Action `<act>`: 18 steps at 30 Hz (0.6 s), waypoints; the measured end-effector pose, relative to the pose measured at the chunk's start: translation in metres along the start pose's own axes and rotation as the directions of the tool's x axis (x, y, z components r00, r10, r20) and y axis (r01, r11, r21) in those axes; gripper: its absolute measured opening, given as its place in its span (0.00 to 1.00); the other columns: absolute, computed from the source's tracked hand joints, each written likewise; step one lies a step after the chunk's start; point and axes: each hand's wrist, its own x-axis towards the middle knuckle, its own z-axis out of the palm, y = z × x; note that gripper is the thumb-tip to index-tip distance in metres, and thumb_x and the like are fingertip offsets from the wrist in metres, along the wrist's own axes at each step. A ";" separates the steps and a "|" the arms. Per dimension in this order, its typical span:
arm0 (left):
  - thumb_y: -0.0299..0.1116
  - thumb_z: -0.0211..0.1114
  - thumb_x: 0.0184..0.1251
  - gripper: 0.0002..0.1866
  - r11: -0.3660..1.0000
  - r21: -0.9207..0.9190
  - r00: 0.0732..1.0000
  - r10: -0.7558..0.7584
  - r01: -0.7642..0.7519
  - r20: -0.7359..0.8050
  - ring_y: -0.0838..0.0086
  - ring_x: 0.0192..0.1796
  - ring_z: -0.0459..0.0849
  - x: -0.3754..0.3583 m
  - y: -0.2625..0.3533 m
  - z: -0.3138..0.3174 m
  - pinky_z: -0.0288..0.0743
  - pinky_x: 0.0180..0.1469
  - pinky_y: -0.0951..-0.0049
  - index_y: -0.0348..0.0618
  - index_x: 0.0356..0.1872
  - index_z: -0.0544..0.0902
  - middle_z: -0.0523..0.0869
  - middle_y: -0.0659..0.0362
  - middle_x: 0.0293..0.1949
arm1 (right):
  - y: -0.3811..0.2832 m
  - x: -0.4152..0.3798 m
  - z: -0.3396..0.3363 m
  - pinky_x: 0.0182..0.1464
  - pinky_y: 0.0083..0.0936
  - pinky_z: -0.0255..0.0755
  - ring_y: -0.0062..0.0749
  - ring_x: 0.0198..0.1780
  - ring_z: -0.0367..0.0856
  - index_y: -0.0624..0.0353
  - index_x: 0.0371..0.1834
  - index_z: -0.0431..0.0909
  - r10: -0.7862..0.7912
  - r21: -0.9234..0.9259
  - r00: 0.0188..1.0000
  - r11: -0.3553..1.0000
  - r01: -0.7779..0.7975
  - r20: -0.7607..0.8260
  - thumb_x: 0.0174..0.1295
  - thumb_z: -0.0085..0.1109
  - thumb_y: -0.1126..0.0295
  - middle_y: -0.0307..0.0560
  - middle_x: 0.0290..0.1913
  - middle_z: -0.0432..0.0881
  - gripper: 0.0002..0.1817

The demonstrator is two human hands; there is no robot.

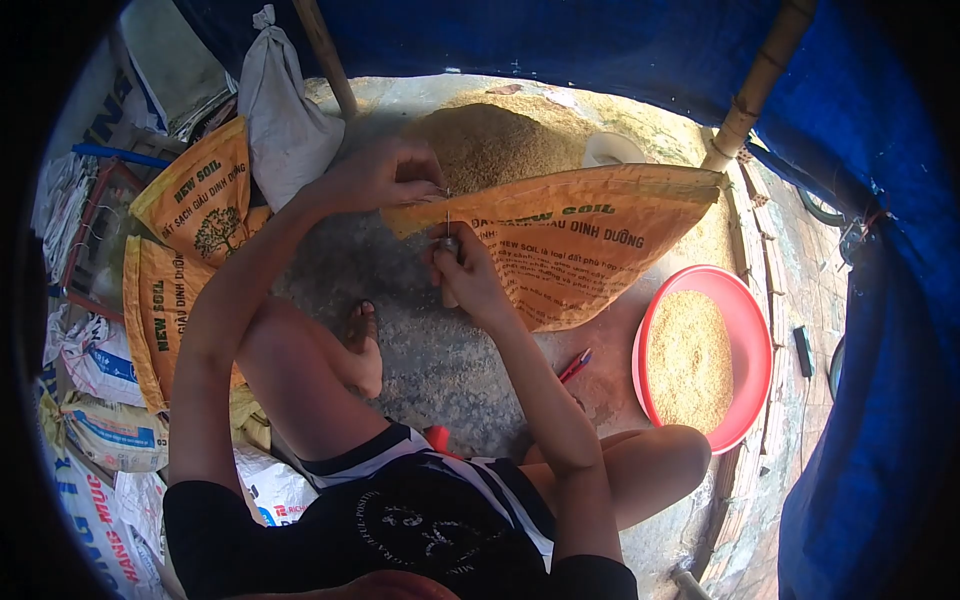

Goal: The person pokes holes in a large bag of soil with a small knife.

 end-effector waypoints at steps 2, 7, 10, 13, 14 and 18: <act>0.30 0.61 0.53 0.09 0.998 0.015 0.996 0.054 -0.053 -0.069 0.71 0.34 0.79 -0.002 0.004 0.000 0.72 0.38 0.73 0.36 0.33 0.79 0.81 0.55 0.31 | -0.001 0.000 -0.001 0.31 0.17 0.66 0.19 0.26 0.68 0.61 0.48 0.65 0.030 0.056 1.000 0.998 -0.031 0.008 0.59 0.44 0.78 0.42 0.30 0.73 0.13; 0.29 0.61 0.57 0.08 0.988 0.116 0.990 0.112 -0.102 -0.082 0.74 0.34 0.79 0.000 0.003 0.000 0.71 0.38 0.75 0.37 0.35 0.79 0.80 0.58 0.31 | 0.002 0.002 -0.005 0.30 0.18 0.67 0.21 0.27 0.70 0.61 0.50 0.64 0.101 0.303 0.994 0.946 -0.112 0.050 0.59 0.47 0.76 0.45 0.30 0.74 0.14; 0.29 0.60 0.55 0.07 0.988 0.106 0.988 0.118 -0.108 -0.097 0.71 0.34 0.79 0.002 0.002 0.000 0.71 0.38 0.73 0.36 0.33 0.79 0.80 0.56 0.31 | -0.002 -0.001 -0.003 0.30 0.20 0.69 0.23 0.28 0.73 0.63 0.49 0.63 0.099 0.267 0.995 0.959 -0.094 -0.007 0.60 0.52 0.72 0.49 0.32 0.76 0.15; 0.29 0.59 0.53 0.07 0.985 0.099 0.981 0.151 -0.139 -0.121 0.68 0.33 0.78 0.003 0.001 0.001 0.71 0.37 0.71 0.35 0.31 0.78 0.79 0.53 0.30 | 0.003 0.001 -0.004 0.31 0.21 0.73 0.25 0.29 0.75 0.62 0.45 0.66 0.088 0.296 0.992 0.953 -0.057 -0.095 0.61 0.55 0.70 0.51 0.36 0.77 0.12; 0.29 0.59 0.53 0.07 0.982 0.106 0.976 0.172 -0.159 -0.130 0.68 0.33 0.78 0.003 0.001 0.001 0.71 0.37 0.70 0.34 0.30 0.78 0.79 0.53 0.29 | 0.003 0.001 -0.005 0.31 0.21 0.73 0.25 0.29 0.75 0.62 0.45 0.66 0.088 0.296 0.992 0.953 -0.056 -0.096 0.61 0.55 0.70 0.51 0.36 0.77 0.12; 0.28 0.59 0.53 0.07 0.977 0.169 0.982 0.148 -0.127 -0.114 0.67 0.33 0.78 0.001 0.005 -0.003 0.71 0.37 0.70 0.34 0.30 0.78 0.79 0.53 0.30 | 0.000 0.000 -0.007 0.34 0.25 0.75 0.28 0.32 0.77 0.65 0.46 0.63 0.087 0.355 0.992 0.934 -0.050 -0.089 0.61 0.55 0.67 0.52 0.35 0.77 0.17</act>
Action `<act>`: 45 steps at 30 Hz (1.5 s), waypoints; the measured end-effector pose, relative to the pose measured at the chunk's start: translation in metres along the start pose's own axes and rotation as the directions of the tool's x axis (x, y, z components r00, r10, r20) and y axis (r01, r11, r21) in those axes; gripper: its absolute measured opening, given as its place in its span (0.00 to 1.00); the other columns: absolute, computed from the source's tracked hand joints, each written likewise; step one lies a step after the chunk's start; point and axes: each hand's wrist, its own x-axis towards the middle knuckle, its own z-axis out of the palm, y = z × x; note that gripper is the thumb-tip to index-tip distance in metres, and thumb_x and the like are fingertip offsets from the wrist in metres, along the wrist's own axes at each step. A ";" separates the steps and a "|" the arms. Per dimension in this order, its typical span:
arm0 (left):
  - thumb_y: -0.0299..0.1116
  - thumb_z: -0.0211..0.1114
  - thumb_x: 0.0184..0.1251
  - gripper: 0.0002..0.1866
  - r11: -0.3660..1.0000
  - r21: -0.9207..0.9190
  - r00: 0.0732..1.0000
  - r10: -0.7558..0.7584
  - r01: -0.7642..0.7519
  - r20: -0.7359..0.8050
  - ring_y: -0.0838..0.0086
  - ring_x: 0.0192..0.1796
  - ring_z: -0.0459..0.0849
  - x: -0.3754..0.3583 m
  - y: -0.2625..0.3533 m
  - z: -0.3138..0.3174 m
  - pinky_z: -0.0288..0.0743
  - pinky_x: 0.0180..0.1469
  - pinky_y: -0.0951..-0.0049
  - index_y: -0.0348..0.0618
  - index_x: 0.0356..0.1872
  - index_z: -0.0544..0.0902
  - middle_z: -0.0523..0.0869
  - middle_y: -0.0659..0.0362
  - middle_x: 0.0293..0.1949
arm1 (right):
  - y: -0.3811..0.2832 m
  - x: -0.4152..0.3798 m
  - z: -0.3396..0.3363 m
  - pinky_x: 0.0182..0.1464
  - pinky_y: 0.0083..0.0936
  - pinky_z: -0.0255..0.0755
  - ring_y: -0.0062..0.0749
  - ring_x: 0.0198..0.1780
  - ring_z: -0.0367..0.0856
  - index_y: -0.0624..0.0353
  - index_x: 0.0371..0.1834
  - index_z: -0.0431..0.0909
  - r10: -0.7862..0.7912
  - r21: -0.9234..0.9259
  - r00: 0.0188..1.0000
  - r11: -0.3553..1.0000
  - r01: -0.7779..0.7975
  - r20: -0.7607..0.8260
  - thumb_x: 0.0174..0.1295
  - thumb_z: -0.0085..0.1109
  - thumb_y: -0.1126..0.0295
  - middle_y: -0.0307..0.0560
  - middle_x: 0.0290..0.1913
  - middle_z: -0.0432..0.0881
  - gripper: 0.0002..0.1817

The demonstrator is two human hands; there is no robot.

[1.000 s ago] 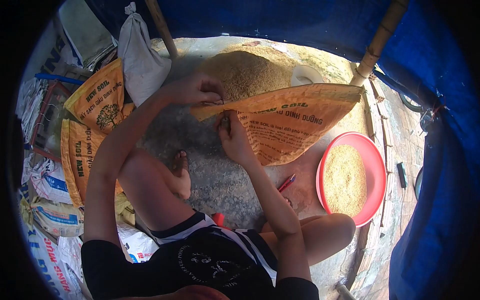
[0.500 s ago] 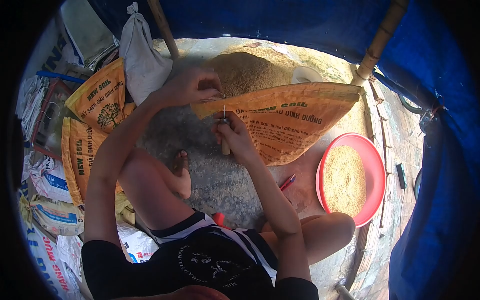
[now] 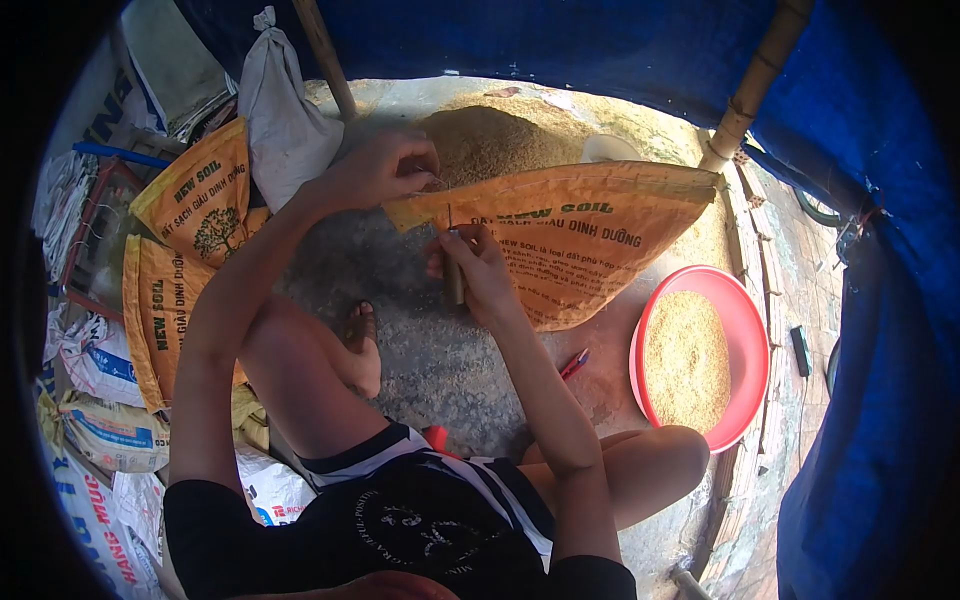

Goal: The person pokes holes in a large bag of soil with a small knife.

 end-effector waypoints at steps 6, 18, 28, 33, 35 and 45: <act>0.29 0.59 0.54 0.08 0.997 -0.016 0.997 -0.071 0.071 0.003 0.67 0.33 0.77 0.000 0.001 0.000 0.70 0.38 0.69 0.34 0.31 0.77 0.78 0.53 0.31 | 0.000 0.000 0.000 0.35 0.23 0.75 0.26 0.32 0.76 0.64 0.45 0.66 0.015 0.001 1.000 1.000 -0.015 -0.005 0.63 0.51 0.67 0.48 0.36 0.77 0.13; 0.29 0.61 0.57 0.07 0.998 0.058 0.996 0.014 -0.009 -0.086 0.74 0.30 0.78 0.010 -0.001 0.006 0.71 0.34 0.74 0.38 0.34 0.79 0.80 0.58 0.29 | -0.007 -0.003 0.002 0.33 0.22 0.73 0.27 0.30 0.76 0.66 0.48 0.70 0.023 -0.028 0.998 0.999 -0.025 -0.051 0.65 0.47 0.65 0.49 0.35 0.77 0.16; 0.29 0.62 0.56 0.07 0.995 0.080 0.996 0.060 -0.054 -0.071 0.73 0.33 0.78 0.015 -0.005 0.007 0.71 0.37 0.74 0.38 0.34 0.80 0.79 0.59 0.31 | -0.011 -0.004 0.003 0.29 0.19 0.70 0.22 0.27 0.74 0.65 0.47 0.69 0.030 -0.086 0.999 0.996 -0.033 -0.039 0.67 0.41 0.65 0.45 0.30 0.77 0.15; 0.30 0.64 0.54 0.06 0.994 0.108 0.994 0.035 -0.024 -0.102 0.71 0.31 0.78 0.013 0.000 0.002 0.71 0.35 0.73 0.39 0.31 0.81 0.79 0.59 0.28 | -0.011 -0.004 0.003 0.26 0.20 0.70 0.23 0.24 0.73 0.66 0.46 0.70 0.040 -0.082 0.998 0.996 -0.043 -0.042 0.68 0.38 0.63 0.45 0.28 0.76 0.16; 0.31 0.64 0.52 0.06 0.990 0.139 0.991 0.048 -0.031 -0.122 0.70 0.30 0.79 0.012 0.000 0.001 0.71 0.34 0.73 0.40 0.29 0.81 0.79 0.59 0.27 | -0.012 -0.004 0.003 0.25 0.20 0.69 0.24 0.23 0.72 0.66 0.45 0.70 0.050 -0.088 0.998 0.995 -0.054 -0.046 0.68 0.37 0.63 0.45 0.28 0.76 0.17; 0.31 0.63 0.52 0.06 0.990 0.136 0.996 0.037 -0.025 -0.083 0.71 0.29 0.80 0.009 -0.002 0.000 0.72 0.34 0.72 0.40 0.30 0.81 0.81 0.59 0.29 | -0.014 -0.007 0.007 0.23 0.20 0.67 0.23 0.21 0.71 0.66 0.44 0.71 0.114 0.008 0.993 0.993 -0.114 -0.026 0.69 0.34 0.61 0.43 0.25 0.74 0.19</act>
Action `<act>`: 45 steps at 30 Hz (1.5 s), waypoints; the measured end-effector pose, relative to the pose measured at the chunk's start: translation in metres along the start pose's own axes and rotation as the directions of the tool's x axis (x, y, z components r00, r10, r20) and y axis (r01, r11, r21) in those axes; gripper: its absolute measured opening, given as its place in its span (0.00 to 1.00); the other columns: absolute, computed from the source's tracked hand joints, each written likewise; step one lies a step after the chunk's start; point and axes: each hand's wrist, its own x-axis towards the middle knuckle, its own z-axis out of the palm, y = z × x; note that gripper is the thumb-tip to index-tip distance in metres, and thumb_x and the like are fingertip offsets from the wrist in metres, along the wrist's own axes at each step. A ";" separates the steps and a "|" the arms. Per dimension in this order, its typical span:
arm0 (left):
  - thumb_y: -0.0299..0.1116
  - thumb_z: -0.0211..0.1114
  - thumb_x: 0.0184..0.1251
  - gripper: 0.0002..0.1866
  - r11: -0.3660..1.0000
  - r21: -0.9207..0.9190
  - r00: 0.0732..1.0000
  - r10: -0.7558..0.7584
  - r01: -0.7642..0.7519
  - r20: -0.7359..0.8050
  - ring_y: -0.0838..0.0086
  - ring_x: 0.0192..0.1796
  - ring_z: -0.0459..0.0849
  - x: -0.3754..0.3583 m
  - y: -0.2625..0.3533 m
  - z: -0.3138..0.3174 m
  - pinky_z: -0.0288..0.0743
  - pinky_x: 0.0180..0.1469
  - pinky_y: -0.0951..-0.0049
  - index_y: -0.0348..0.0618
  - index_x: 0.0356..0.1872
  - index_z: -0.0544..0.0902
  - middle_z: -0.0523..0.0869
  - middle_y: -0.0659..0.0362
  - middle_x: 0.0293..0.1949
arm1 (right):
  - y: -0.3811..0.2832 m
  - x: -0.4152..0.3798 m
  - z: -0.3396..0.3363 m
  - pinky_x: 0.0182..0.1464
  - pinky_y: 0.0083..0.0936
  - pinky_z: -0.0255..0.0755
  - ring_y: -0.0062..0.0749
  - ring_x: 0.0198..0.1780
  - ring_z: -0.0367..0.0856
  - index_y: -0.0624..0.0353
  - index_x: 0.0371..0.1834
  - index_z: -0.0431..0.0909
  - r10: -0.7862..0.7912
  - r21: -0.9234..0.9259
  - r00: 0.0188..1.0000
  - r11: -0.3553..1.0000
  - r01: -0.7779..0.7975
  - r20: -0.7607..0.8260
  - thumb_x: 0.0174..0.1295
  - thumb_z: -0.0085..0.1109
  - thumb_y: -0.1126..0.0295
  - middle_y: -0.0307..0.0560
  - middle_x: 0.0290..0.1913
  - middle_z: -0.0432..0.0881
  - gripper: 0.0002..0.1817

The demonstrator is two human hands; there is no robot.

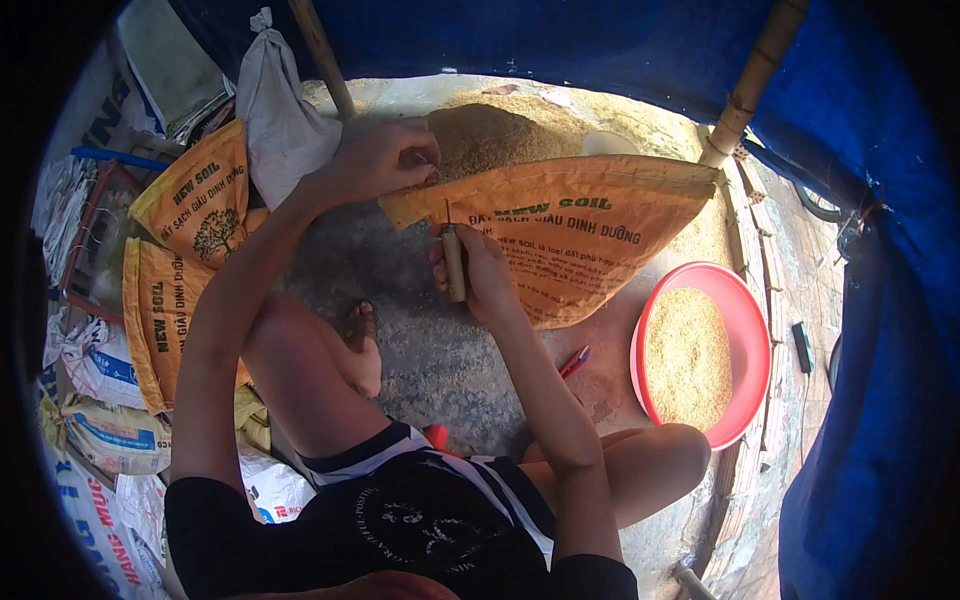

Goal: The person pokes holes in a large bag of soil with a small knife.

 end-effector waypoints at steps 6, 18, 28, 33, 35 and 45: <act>0.30 0.62 0.54 0.06 1.000 -0.013 0.998 0.021 -0.021 0.056 0.71 0.34 0.79 0.003 0.006 -0.001 0.71 0.37 0.72 0.40 0.32 0.81 0.78 0.60 0.32 | 0.003 0.001 -0.001 0.20 0.18 0.65 0.22 0.19 0.69 0.65 0.43 0.70 -0.073 -0.138 0.997 0.988 0.069 -0.022 0.68 0.38 0.61 0.44 0.25 0.74 0.17; 0.32 0.65 0.52 0.08 0.995 -0.075 0.984 -0.059 0.072 0.170 0.67 0.36 0.76 0.018 -0.003 0.007 0.69 0.41 0.67 0.41 0.32 0.84 0.74 0.57 0.31 | 0.002 0.000 -0.005 0.16 0.14 0.60 0.16 0.17 0.68 0.64 0.39 0.73 -0.252 -0.498 0.967 0.843 0.203 -0.032 0.67 0.42 0.61 0.39 0.22 0.72 0.16; 0.36 0.68 0.52 0.11 0.881 -0.262 0.872 -0.266 0.393 0.412 0.79 0.36 0.79 0.025 -0.021 0.008 0.70 0.42 0.77 0.44 0.36 0.85 0.85 0.62 0.31 | 0.007 0.005 -0.012 0.29 0.20 0.67 0.20 0.23 0.74 0.68 0.35 0.75 -0.480 -0.680 0.877 0.654 0.331 -0.034 0.61 0.49 0.70 0.42 0.21 0.77 0.11; 0.38 0.67 0.52 0.13 0.794 -0.258 0.783 -0.386 0.551 0.487 0.80 0.36 0.79 0.020 -0.027 0.015 0.70 0.41 0.78 0.42 0.37 0.85 0.85 0.62 0.31 | 0.009 0.007 -0.014 0.29 0.20 0.67 0.20 0.24 0.74 0.68 0.35 0.75 -0.521 -0.699 0.853 0.624 0.350 -0.038 0.61 0.50 0.70 0.43 0.22 0.77 0.10; 0.36 0.69 0.52 0.14 0.720 -0.423 0.802 -0.316 0.551 0.507 0.81 0.30 0.76 0.016 -0.050 0.031 0.70 0.33 0.79 0.40 0.39 0.83 0.83 0.63 0.32 | 0.013 0.010 -0.016 0.29 0.20 0.67 0.21 0.24 0.74 0.68 0.35 0.75 -0.535 -0.710 0.844 0.610 0.351 -0.042 0.61 0.50 0.70 0.43 0.22 0.77 0.10; 0.35 0.54 0.60 0.09 0.707 -0.496 0.856 -0.338 0.505 0.390 0.80 0.38 0.76 0.004 -0.034 0.018 0.69 0.39 0.79 0.43 0.35 0.80 0.80 0.65 0.33 | 0.004 0.002 -0.003 0.20 0.16 0.64 0.17 0.19 0.69 0.64 0.43 0.73 -0.206 -0.293 0.975 0.940 0.174 -0.082 0.68 0.43 0.62 0.40 0.23 0.75 0.15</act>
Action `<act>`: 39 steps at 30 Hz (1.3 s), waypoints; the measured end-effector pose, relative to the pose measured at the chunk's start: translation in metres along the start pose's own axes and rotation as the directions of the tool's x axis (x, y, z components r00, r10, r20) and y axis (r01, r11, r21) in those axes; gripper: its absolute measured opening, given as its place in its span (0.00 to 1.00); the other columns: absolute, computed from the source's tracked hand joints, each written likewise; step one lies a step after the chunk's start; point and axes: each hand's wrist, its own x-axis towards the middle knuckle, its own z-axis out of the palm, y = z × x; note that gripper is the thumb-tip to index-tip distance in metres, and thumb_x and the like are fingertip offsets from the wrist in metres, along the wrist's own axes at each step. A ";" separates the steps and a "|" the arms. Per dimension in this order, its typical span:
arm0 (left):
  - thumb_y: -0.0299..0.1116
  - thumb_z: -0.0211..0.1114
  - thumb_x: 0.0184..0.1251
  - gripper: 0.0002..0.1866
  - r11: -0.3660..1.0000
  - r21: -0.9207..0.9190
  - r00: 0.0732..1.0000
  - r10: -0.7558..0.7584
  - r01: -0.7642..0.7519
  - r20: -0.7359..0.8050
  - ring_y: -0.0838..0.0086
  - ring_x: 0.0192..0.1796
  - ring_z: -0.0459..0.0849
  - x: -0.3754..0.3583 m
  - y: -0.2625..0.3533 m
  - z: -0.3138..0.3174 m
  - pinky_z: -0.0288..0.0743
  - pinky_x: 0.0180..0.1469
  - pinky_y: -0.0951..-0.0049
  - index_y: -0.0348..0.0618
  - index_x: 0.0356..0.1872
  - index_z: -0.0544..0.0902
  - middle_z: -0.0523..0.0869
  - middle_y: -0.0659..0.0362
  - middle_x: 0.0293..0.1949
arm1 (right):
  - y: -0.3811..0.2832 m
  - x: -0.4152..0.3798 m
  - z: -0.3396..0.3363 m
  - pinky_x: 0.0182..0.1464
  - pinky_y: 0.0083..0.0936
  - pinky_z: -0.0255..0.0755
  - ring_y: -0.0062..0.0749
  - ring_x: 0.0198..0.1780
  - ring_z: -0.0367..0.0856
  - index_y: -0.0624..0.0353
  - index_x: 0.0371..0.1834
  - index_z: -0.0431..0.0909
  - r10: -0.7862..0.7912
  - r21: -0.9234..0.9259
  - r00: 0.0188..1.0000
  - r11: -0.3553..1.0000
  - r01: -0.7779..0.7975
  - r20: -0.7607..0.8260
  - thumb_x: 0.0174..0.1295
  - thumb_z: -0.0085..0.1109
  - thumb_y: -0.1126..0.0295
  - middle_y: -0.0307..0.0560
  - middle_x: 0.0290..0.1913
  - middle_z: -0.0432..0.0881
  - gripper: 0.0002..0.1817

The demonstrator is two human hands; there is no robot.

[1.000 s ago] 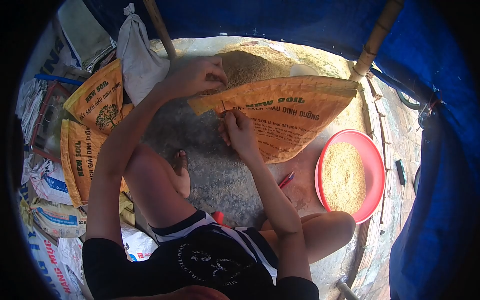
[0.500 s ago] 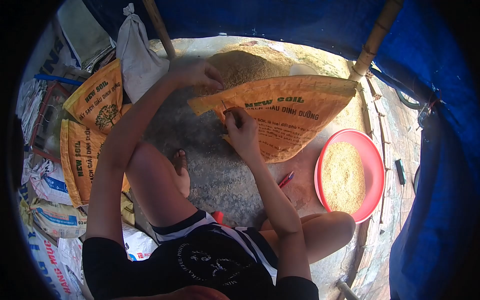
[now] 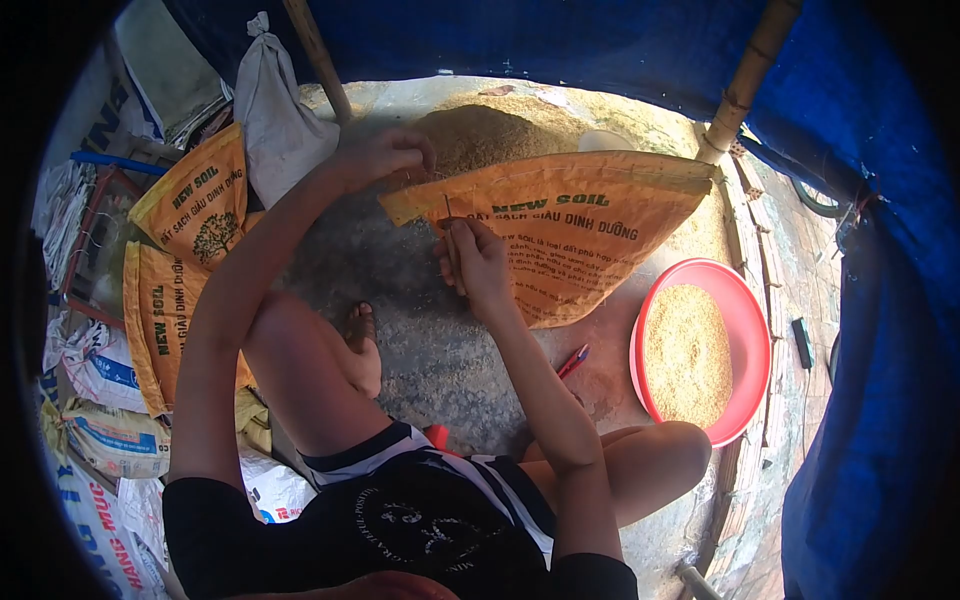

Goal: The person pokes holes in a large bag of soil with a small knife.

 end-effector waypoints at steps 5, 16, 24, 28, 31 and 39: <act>0.42 0.62 0.57 0.14 0.979 0.202 0.985 0.059 -0.025 -0.165 0.75 0.40 0.75 -0.023 0.032 0.010 0.68 0.43 0.76 0.42 0.37 0.81 0.79 0.61 0.34 | -0.004 -0.002 0.003 0.22 0.16 0.65 0.18 0.21 0.69 0.64 0.44 0.71 0.027 0.171 0.999 0.985 -0.032 0.034 0.69 0.42 0.60 0.40 0.25 0.74 0.16; 0.40 0.68 0.47 0.17 0.814 0.544 0.843 0.428 -0.202 -0.326 0.65 0.36 0.73 -0.019 0.006 0.036 0.67 0.39 0.66 0.39 0.35 0.81 0.71 0.53 0.31 | -0.005 -0.005 0.011 0.21 0.17 0.64 0.20 0.21 0.69 0.64 0.50 0.64 -0.034 0.131 0.999 0.991 0.030 0.030 0.65 0.51 0.63 0.43 0.27 0.74 0.17; 0.37 0.68 0.47 0.16 0.823 0.520 0.769 0.481 -0.230 -0.422 0.66 0.32 0.74 -0.001 0.002 0.035 0.66 0.35 0.68 0.34 0.33 0.80 0.73 0.53 0.29 | -0.016 -0.009 0.006 0.20 0.18 0.59 0.22 0.21 0.67 0.60 0.45 0.65 0.121 0.516 0.975 0.832 -0.203 0.189 0.66 0.46 0.59 0.44 0.28 0.74 0.15; 0.36 0.68 0.47 0.17 0.804 0.547 0.783 0.488 -0.232 -0.386 0.65 0.32 0.75 -0.002 0.003 0.033 0.67 0.35 0.68 0.33 0.33 0.80 0.73 0.53 0.29 | -0.006 0.000 -0.007 0.21 0.17 0.57 0.23 0.22 0.65 0.59 0.43 0.67 -0.096 0.814 0.819 0.223 -0.536 0.566 0.66 0.44 0.59 0.43 0.29 0.73 0.14; 0.36 0.67 0.47 0.16 0.788 0.551 0.772 0.522 -0.275 -0.361 0.65 0.32 0.75 -0.002 0.001 0.035 0.67 0.35 0.68 0.32 0.33 0.80 0.74 0.53 0.29 | -0.011 -0.005 -0.003 0.21 0.19 0.61 0.24 0.22 0.68 0.60 0.42 0.66 0.004 0.804 0.876 0.394 -0.445 0.483 0.66 0.46 0.59 0.44 0.28 0.75 0.14; 0.33 0.64 0.50 0.15 0.733 0.603 0.743 0.586 -0.315 -0.323 0.62 0.34 0.75 -0.003 -0.001 0.041 0.67 0.37 0.67 0.32 0.35 0.79 0.73 0.51 0.29 | -0.005 -0.004 0.004 0.21 0.25 0.66 0.29 0.19 0.72 0.61 0.39 0.66 -0.168 -0.359 0.983 0.915 0.184 0.076 0.66 0.44 0.61 0.45 0.23 0.75 0.13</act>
